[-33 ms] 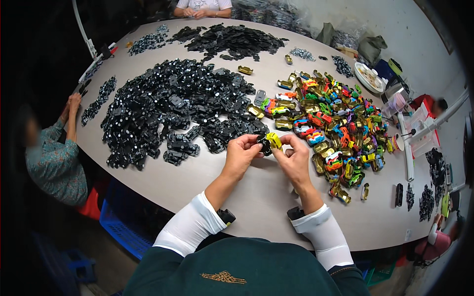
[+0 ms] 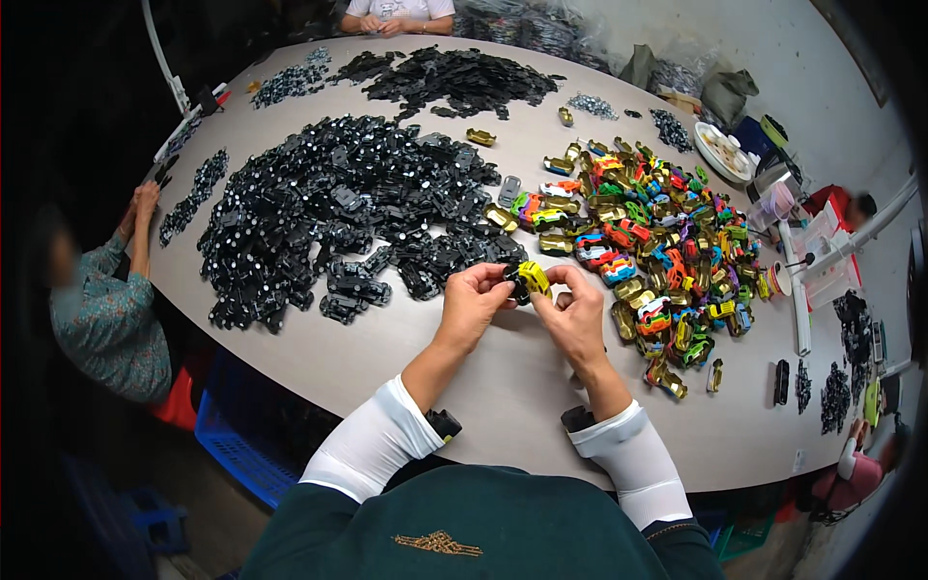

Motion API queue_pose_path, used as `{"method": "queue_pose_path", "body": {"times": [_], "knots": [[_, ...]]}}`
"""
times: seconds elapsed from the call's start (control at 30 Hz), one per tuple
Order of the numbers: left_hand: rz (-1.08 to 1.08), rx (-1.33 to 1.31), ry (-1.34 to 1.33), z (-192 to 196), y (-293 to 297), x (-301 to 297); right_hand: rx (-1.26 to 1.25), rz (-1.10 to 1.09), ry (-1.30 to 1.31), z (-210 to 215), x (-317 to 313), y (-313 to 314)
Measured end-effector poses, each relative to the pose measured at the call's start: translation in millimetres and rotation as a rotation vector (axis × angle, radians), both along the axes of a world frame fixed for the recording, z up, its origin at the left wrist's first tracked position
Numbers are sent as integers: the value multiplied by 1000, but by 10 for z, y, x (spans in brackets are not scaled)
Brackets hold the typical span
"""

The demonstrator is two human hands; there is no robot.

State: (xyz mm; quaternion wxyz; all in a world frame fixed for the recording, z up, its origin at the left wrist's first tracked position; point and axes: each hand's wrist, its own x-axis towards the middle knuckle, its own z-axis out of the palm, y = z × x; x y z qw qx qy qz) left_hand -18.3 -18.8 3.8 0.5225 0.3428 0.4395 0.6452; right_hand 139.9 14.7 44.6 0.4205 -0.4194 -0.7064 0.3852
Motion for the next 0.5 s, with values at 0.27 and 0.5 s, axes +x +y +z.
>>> {"method": "queue_pose_path", "body": {"times": [0.27, 0.5], "knots": [[49, 25, 206, -14, -27, 24, 208, -35, -181, 37, -70, -83], [68, 89, 355, 81, -73, 59, 271, -46, -211, 52, -66, -97]]}}
